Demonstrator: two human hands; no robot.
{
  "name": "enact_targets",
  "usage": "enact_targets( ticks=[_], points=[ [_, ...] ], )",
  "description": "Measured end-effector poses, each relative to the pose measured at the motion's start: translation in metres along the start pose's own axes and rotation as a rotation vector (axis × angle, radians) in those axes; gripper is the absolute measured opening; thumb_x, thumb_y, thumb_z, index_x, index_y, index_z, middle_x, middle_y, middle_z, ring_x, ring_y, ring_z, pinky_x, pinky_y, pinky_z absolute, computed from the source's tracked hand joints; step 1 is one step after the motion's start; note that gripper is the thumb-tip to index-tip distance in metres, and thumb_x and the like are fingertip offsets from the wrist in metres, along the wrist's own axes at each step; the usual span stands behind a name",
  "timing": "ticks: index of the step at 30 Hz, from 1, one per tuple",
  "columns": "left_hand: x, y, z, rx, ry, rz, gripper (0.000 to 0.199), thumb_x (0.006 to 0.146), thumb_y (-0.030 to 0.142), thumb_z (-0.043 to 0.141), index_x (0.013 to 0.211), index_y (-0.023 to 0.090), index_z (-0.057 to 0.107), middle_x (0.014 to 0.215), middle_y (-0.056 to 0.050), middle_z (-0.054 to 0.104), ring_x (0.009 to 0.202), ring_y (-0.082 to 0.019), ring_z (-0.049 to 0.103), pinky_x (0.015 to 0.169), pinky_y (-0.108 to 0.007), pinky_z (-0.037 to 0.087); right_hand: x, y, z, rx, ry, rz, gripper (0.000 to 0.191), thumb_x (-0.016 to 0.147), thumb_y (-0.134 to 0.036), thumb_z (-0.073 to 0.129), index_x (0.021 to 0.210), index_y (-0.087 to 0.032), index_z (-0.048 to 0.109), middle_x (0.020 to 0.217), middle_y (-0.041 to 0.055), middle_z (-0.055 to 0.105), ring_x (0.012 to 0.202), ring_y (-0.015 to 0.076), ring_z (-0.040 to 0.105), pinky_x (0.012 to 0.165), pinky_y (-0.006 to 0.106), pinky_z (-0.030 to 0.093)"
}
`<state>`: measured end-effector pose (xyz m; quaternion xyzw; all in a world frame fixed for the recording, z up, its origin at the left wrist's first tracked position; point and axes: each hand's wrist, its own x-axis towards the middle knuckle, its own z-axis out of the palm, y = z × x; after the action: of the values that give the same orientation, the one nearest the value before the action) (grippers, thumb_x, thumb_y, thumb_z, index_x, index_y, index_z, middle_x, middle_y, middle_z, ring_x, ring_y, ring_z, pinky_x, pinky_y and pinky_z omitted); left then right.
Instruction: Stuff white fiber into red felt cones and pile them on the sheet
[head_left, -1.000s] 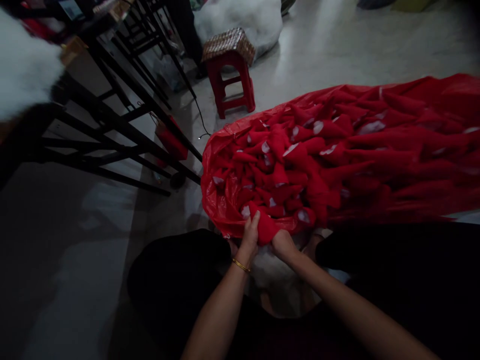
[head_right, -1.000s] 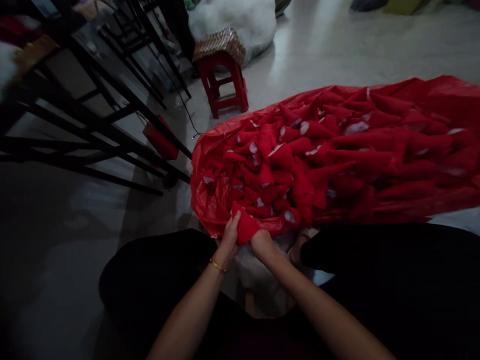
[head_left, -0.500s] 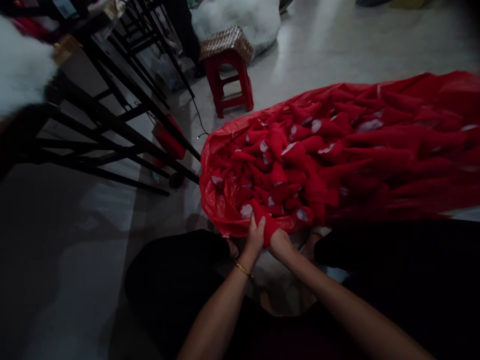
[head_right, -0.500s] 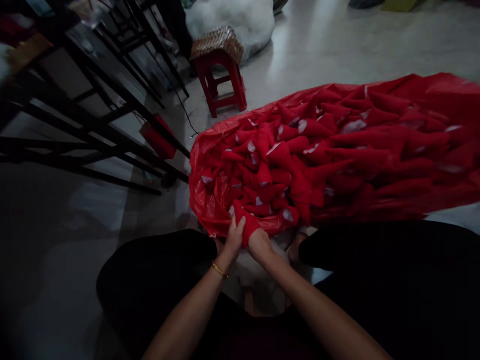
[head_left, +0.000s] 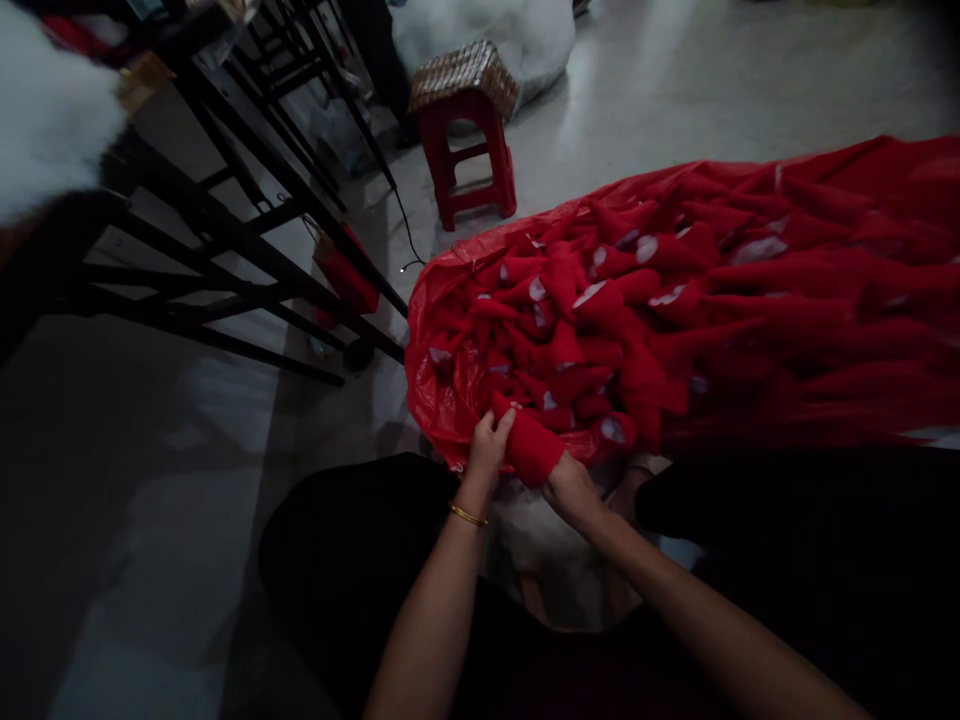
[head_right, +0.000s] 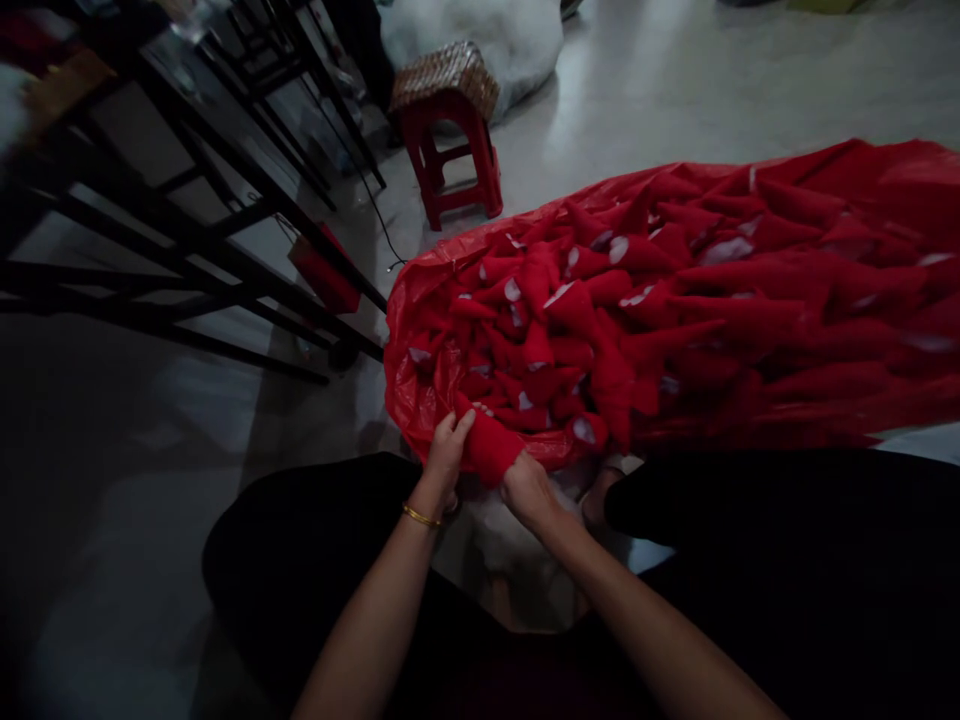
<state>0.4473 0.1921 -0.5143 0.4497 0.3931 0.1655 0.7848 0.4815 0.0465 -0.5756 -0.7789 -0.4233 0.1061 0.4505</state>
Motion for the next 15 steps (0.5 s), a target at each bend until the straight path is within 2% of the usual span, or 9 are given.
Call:
enact_targets(
  ticks=[2,5,8,11,12,15],
  points=[
    [0.000,0.003,0.001,-0.023,-0.026,0.017,0.041,0.074,0.045,0.075,0.100,0.015,0.070,0.097,-0.010,0.075,0.094,-0.023,0.070,0.092,-0.038,0.051,0.001,-0.004,0.002,-0.066,0.022,-0.072,0.054,0.074,-0.007,0.051,0.127,-0.012,0.065,0.130,0.0179,0.063,0.125,0.0298,0.057,0.103,0.044,0.051],
    [-0.001,-0.002,0.006,-0.109,0.021,0.044,0.039,0.075,0.049,0.072,0.092,0.014,0.068,0.084,-0.009,0.074,0.088,-0.023,0.071,0.088,-0.036,0.053,0.002,-0.007,0.005,-0.116,0.009,-0.137,0.050,0.080,-0.008,0.046,0.126,-0.012,0.063,0.131,0.0178,0.062,0.127,0.0288,0.055,0.104,0.046,0.050],
    [0.000,-0.011,0.008,-0.093,0.048,0.062,0.039,0.073,0.048,0.074,0.093,0.015,0.066,0.083,-0.008,0.073,0.088,-0.021,0.070,0.087,-0.035,0.052,0.000,-0.006,0.009,-0.103,-0.095,-0.059,0.053,0.079,-0.008,0.046,0.130,-0.013,0.059,0.124,0.0162,0.067,0.117,0.0284,0.062,0.100,0.044,0.052],
    [0.000,-0.018,0.007,-0.034,0.064,0.063,0.046,0.073,0.050,0.075,0.101,0.016,0.065,0.089,-0.007,0.072,0.083,-0.019,0.069,0.083,-0.032,0.052,-0.004,-0.008,0.014,-0.065,-0.175,0.019,0.050,0.077,-0.012,0.047,0.125,-0.012,0.061,0.104,0.0152,0.073,0.095,0.0281,0.071,0.086,0.040,0.059],
    [-0.001,-0.018,0.006,-0.025,0.066,0.058,0.048,0.073,0.051,0.075,0.105,0.016,0.064,0.090,-0.007,0.072,0.080,-0.018,0.068,0.081,-0.032,0.052,-0.005,-0.010,0.014,-0.047,-0.182,0.017,0.050,0.077,-0.012,0.047,0.124,-0.011,0.061,0.102,0.0151,0.073,0.093,0.0277,0.071,0.084,0.038,0.059],
    [-0.007,-0.018,0.006,-0.024,0.056,0.016,0.053,0.073,0.050,0.075,0.113,0.018,0.061,0.092,-0.006,0.071,0.075,-0.016,0.067,0.077,-0.030,0.052,-0.003,-0.016,0.015,0.093,-0.175,-0.022,0.055,0.078,-0.014,0.045,0.132,-0.010,0.055,0.118,0.0174,0.068,0.112,0.0272,0.065,0.097,0.039,0.054]
  ],
)
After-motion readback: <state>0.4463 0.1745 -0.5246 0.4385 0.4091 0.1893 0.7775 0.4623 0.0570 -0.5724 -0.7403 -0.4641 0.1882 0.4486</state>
